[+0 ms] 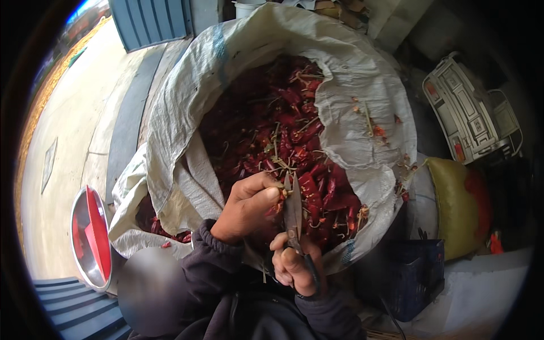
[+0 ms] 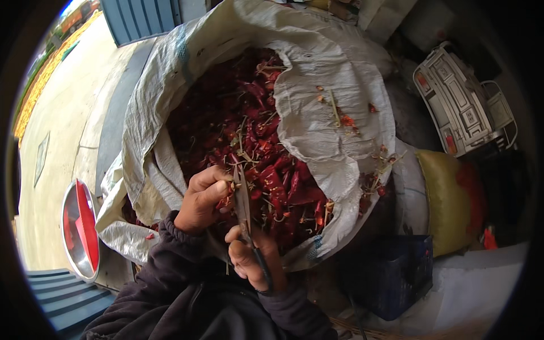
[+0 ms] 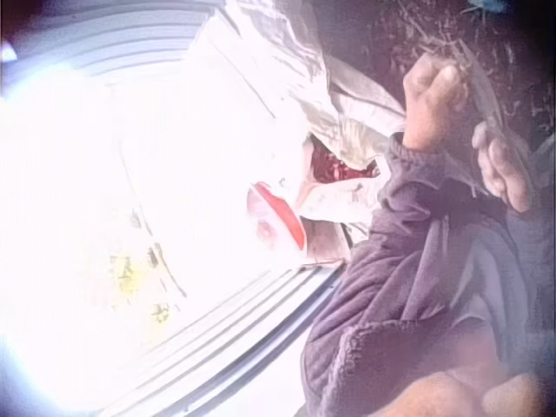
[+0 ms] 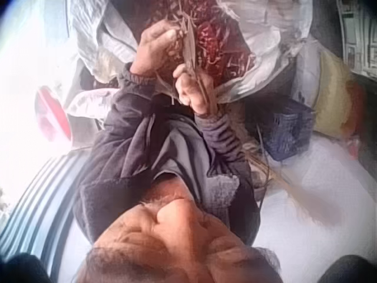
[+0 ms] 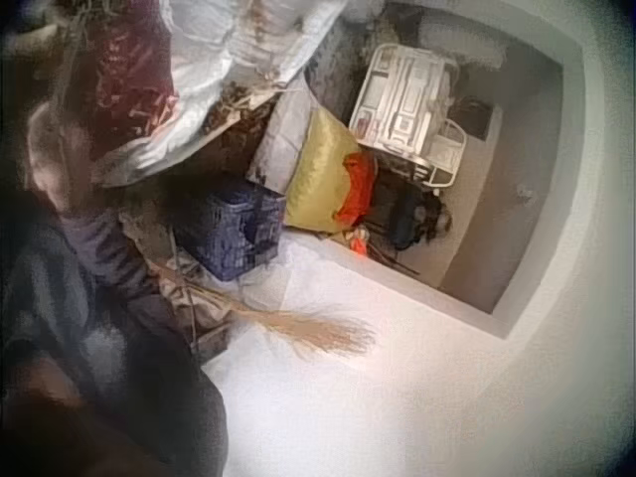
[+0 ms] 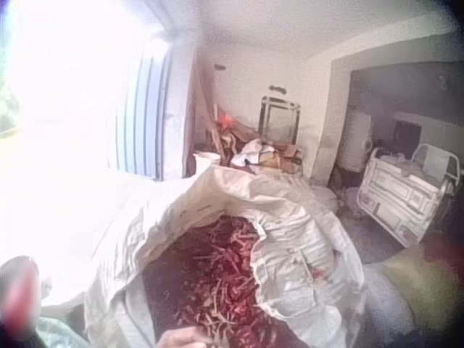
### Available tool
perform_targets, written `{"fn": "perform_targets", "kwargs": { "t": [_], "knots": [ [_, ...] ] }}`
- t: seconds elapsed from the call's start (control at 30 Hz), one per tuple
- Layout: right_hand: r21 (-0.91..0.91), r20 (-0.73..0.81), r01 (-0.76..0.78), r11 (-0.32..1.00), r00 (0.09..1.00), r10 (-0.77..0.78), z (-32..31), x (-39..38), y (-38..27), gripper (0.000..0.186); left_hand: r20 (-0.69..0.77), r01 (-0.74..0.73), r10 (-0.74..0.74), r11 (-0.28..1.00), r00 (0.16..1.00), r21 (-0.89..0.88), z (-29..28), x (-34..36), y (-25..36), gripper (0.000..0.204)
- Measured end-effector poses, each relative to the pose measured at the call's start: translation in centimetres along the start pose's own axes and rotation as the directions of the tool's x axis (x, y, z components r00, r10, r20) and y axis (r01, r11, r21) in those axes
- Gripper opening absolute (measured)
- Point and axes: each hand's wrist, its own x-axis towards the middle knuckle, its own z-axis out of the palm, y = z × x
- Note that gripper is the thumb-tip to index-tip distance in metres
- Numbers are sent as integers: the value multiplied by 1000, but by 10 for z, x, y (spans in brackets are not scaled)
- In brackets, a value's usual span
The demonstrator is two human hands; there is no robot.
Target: The person repeatedly picks dried red chilies from a large white sack and uses scissors to cut off the stems. The trimmed chilies are dropped back into the sack while the stems are discarded. The task continues throughout the clip with consistent hand and tool movements.
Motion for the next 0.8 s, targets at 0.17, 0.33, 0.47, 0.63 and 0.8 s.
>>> {"fn": "perform_targets", "kwargs": {
  "t": [0.17, 0.33, 0.47, 0.63, 0.8],
  "knots": [
    [-9, -20, 419, 908, 908, -419, -16, -7, -34, 46, -133, 23, -18, 999, 991, 37, -13, -1, -40, 21],
    [-109, -173, 767, 632, 611, -772, -22, -16, -106, 58, -177, 20, -17, 1000, 984, 16, -15, -4, -25, 23],
    [-109, -538, 840, 531, 399, -742, -34, -26, -102, 82, -327, 20, 82, 955, 942, 297, -11, 13, 12, 31],
    [72, -407, 766, 639, 608, -682, -68, -41, -86, 91, -221, 76, 391, 353, 894, 933, -41, 94, 38, 18],
    [-383, -347, 652, 654, 555, -756, -64, -61, -88, 95, 51, 0, 399, -127, 915, 992, -95, 172, 9, 23]
  ]
}}
